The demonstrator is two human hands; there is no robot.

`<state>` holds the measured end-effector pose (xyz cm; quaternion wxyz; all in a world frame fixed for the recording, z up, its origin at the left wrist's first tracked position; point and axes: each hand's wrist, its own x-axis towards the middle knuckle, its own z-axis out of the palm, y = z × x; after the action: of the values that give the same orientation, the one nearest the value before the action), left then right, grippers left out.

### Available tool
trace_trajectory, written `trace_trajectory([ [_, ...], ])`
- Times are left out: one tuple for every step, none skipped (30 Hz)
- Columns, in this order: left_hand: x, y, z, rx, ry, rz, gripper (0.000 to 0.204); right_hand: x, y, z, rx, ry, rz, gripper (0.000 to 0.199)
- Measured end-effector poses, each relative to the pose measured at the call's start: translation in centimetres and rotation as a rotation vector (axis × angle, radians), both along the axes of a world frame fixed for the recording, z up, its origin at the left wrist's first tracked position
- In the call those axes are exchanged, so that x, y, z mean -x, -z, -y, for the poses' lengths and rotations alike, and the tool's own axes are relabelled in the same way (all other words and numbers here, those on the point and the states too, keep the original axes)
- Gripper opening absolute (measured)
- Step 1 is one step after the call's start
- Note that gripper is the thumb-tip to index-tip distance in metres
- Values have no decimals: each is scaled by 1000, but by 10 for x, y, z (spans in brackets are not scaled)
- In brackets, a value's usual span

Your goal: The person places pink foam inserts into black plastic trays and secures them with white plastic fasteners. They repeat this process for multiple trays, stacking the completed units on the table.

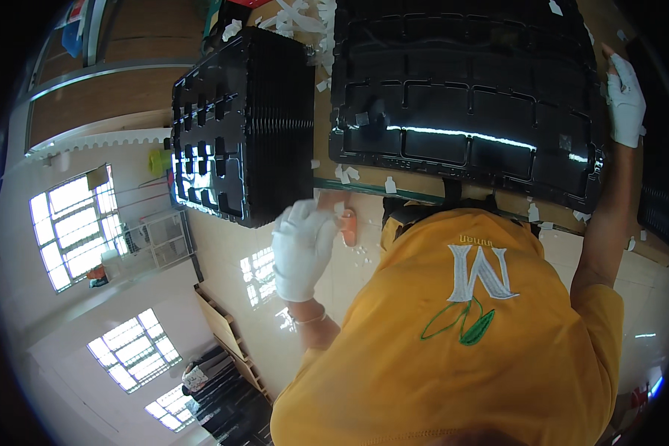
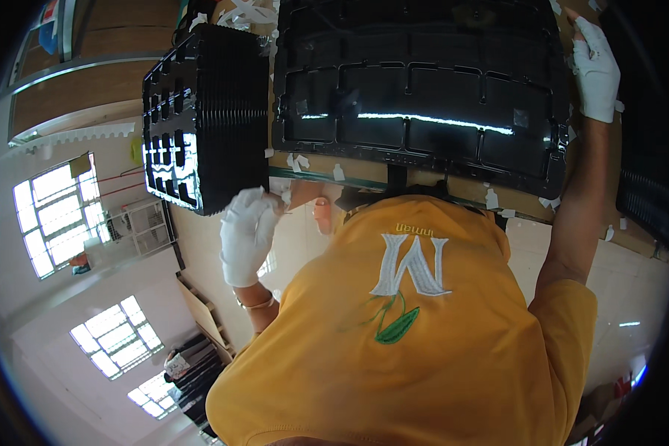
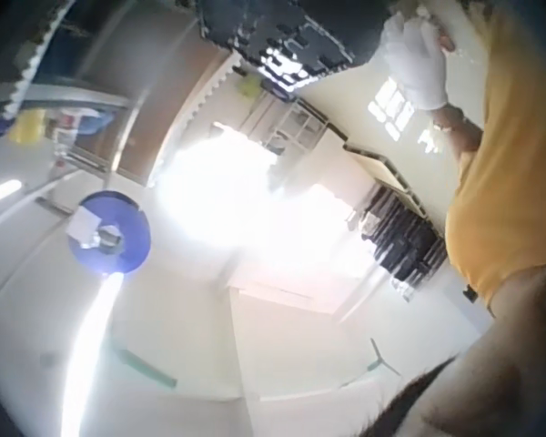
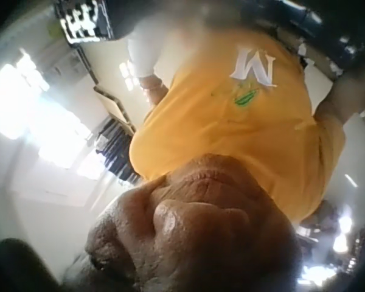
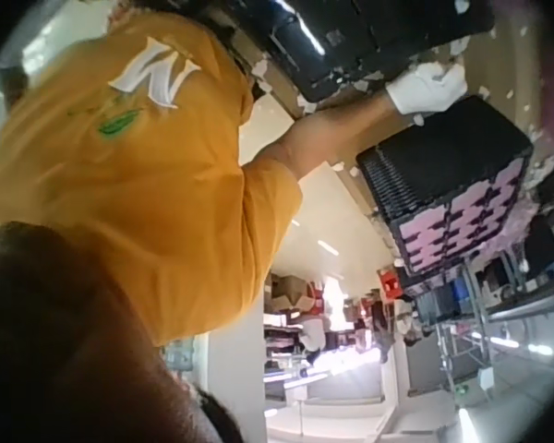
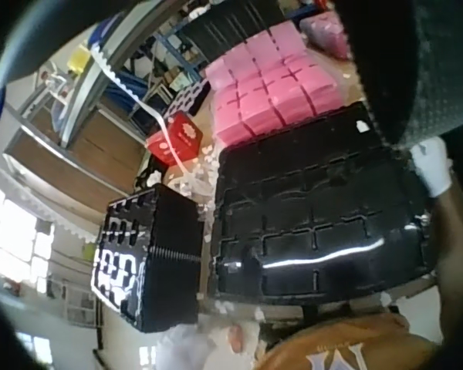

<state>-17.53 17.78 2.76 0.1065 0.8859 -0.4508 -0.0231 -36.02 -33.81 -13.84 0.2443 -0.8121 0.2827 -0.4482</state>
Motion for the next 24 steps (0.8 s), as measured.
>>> trace_trajectory([
  [3, 0, -4, 32, -13, -12, 12, 2, 1, 1, 3, -2, 18, 28],
  [5, -3, -1, 62, -18, -24, 13, 2, 3, -1, 22, -42, 43, 27],
  [8, -6, 6, 100, -25, -42, 14, -2, 1, -2, 49, -85, 61, 27],
  [15, -5, 27, 261, -73, -158, 20, -3, 1, -3, 79, -80, 63, 27],
  [19, -3, 53, 306, 6, -134, 20, -3, 1, -3, 109, -69, 66, 28],
  [23, -1, 82, 357, 91, -109, 20, -1, 1, -3, 140, -54, 68, 29],
  [29, -1, 109, 404, 158, -76, 20, -20, -53, -46, 259, 93, -86, 22],
  [31, -1, 139, 390, 274, -105, 18, -24, -60, -49, 290, 86, -49, 22],
  [37, 1, 168, 380, 409, -113, 17, -18, -62, -47, 302, 104, -26, 22],
  [43, 8, 192, 400, 518, -100, 15, -15, -59, -43, 282, 121, -4, 21],
  [49, 14, 210, 411, 604, -71, 14, -19, -53, -41, 222, 98, 81, 22],
  [53, 24, 227, 393, 618, -65, 13, -15, -54, -38, 298, 127, 61, 22],
  [56, 32, 241, 365, 619, -50, 13, -14, -56, -38, 364, 144, 49, 22],
  [59, 37, 248, 338, 616, -34, 12, -13, -60, -39, 358, 142, 55, 22],
  [61, 39, 256, 298, 617, 1, 12, -9, -62, -40, 345, 150, 58, 23],
  [63, 40, 262, 261, 614, 38, 12, -7, -64, -41, 334, 154, 61, 23],
  [64, 41, 267, 225, 608, 75, 12, -6, -66, -44, 218, 149, 76, 24],
  [64, 40, 272, 257, 612, 31, 12, -5, -68, -46, 103, 141, 93, 25],
  [62, 38, 275, 289, 615, -15, 13, -3, -68, -46, -11, 131, 111, 25],
  [59, 36, 279, 322, 617, -61, 13, 1, -64, -42, 139, 138, 122, 26],
  [51, 32, 288, 363, 591, -33, 14, 4, -64, -41, 202, 155, 120, 26],
  [39, 26, 298, 406, 560, 1, 15, 4, -68, -42, 267, 166, 121, 25],
  [27, 19, 311, 452, 531, 33, 15, 5, -70, -41, 332, 180, 119, 25],
  [10, 15, 326, 482, 539, 86, 16, 3, -68, -40, 309, 214, 60, 25],
])
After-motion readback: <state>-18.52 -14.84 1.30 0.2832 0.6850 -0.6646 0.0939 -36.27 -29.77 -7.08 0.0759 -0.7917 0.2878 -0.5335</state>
